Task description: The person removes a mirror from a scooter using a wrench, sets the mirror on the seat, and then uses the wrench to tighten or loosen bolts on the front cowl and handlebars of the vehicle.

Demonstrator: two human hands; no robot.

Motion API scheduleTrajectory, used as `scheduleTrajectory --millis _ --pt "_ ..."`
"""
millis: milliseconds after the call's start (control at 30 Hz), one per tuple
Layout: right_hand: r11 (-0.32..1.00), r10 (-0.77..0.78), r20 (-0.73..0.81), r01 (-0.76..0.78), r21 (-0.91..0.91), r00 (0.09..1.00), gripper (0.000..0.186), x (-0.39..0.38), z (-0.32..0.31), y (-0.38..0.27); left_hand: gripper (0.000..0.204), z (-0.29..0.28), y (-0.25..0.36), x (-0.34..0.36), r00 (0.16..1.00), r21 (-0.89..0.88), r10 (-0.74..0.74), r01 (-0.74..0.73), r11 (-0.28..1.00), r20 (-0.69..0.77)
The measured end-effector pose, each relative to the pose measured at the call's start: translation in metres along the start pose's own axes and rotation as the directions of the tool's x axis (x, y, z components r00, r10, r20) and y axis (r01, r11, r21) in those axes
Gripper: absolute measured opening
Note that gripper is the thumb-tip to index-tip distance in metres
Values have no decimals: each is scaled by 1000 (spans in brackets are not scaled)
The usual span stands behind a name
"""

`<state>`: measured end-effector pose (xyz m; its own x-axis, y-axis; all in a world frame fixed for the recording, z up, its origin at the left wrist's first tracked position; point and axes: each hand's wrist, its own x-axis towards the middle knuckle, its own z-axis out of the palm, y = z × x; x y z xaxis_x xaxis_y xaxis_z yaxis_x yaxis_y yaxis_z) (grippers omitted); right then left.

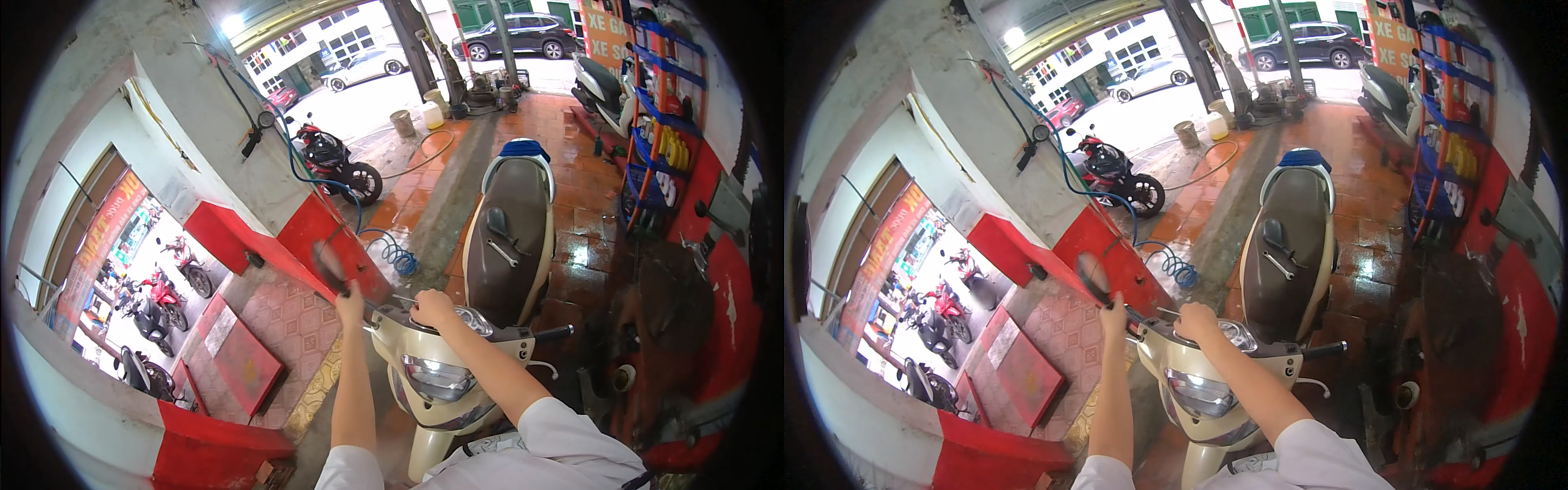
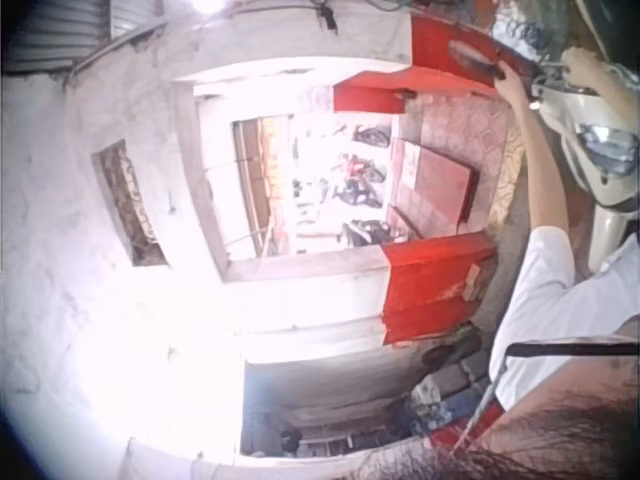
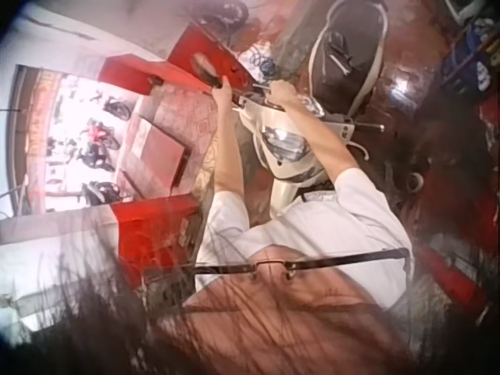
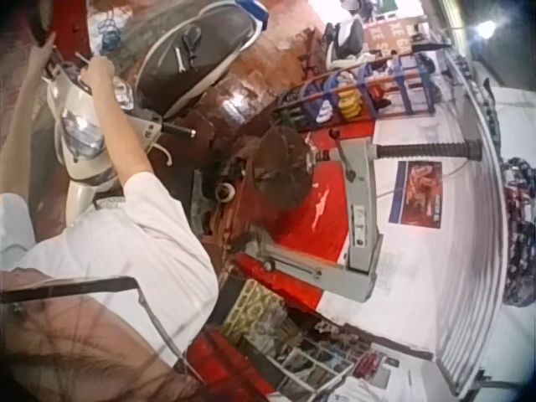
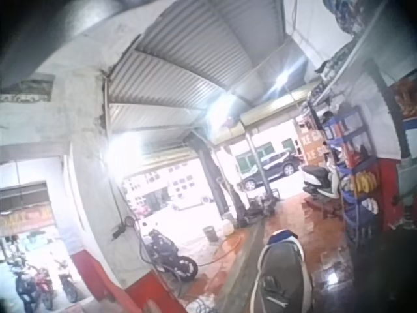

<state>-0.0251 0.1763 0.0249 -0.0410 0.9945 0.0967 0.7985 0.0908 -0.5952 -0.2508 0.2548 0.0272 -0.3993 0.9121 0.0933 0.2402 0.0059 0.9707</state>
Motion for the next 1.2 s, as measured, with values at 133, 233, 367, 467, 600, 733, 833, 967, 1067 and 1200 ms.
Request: scheduleTrajectory --millis 133,233,367,467,600,733,833,967,1067,1200 --pt "999 38 14 -37 -13 999 30 -1 -4 20 39 40 45 -72 804 172 579 -595 785 139" --pt "1000 24 4 -24 -3 1000 30 -1 -2 27 32 10 14 -110 818 246 561 -574 781 127" --pt "1000 23 5 -23 16 1000 30 -2 1 18 28 -34 -35 -73 995 -768 103 -78 635 -16" --pt "999 23 38 -24 26 999 31 0 4 4 32 -36 -14 -16 996 -495 -67 90 864 64" --pt "998 -16 30 14 60 999 30 3 2 2 34 8 27 -25 954 264 294 -301 917 66" --pt "999 -10 42 9 31 999 30 -1 -3 18 22 14 34 -101 839 72 516 -534 843 174" --pt "999 -9 66 6 45 998 30 -1 -6 10 17 -22 -40 -97 813 -292 528 -581 760 -245" --pt "999 9 58 -12 52 998 31 -1 1 6 25 -38 0 -46 994 -636 -1 -69 768 -109" --pt "999 23 70 -27 44 997 33 1 -2 5 25 -7 30 -16 997 -122 68 -71 990 -25" --pt "999 32 79 -34 31 996 33 1 -9 16 30 38 50 -64 838 106 519 -539 836 167"
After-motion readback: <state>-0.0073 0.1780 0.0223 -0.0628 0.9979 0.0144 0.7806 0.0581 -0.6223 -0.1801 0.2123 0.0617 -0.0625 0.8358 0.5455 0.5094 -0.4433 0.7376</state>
